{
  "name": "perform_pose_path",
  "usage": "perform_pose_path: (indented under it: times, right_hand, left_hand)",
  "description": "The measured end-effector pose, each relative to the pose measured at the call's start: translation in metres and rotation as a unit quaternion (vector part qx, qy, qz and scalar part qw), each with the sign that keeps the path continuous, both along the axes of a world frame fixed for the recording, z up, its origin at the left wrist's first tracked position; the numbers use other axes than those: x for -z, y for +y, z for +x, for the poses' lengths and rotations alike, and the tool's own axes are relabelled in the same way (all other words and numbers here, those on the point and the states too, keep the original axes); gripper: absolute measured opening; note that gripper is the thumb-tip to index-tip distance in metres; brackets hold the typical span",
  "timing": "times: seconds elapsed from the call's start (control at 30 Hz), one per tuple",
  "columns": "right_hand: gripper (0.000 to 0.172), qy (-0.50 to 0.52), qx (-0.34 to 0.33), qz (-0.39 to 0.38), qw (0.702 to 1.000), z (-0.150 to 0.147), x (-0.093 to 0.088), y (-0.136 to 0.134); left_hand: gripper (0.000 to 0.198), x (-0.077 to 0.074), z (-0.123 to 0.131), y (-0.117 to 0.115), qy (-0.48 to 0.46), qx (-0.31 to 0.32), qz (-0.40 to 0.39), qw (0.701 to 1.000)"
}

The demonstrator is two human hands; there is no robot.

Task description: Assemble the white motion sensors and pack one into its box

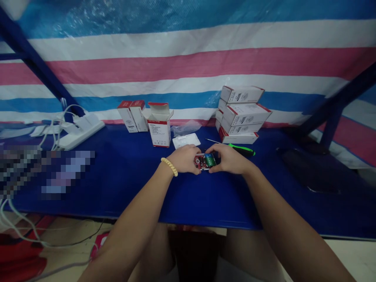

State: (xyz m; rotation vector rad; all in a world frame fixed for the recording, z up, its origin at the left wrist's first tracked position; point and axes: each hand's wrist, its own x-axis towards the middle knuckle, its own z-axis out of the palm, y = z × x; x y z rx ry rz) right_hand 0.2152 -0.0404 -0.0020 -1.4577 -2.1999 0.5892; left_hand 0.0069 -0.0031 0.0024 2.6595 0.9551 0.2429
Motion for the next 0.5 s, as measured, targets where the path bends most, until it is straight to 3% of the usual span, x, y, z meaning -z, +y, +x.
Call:
perform_pose_path:
  times: [0.13, 0.33, 0.4, 0.5]
  right_hand:
    - [0.056, -0.005, 0.010, 0.007, 1.000, -0.002, 0.000, 0.000]
    - [0.057, 0.035, -0.001, -0.028, 0.999, 0.007, 0.000, 0.001]
    - [0.054, 0.071, 0.040, -0.020, 0.996, 0.019, 0.002, 0.004]
    - [0.043, 0.086, 0.180, 0.057, 0.978, 0.043, 0.008, 0.012]
  left_hand:
    - [0.057, 0.004, -0.003, 0.006, -0.044, 0.005, -0.007, 0.999]
    - [0.059, 0.010, 0.000, 0.007, -0.035, -0.010, -0.019, 0.999]
    - [0.061, 0.010, 0.001, 0.006, -0.027, -0.009, -0.018, 0.999]
    - [0.062, 0.009, 0.002, 0.005, -0.018, -0.005, -0.020, 1.000]
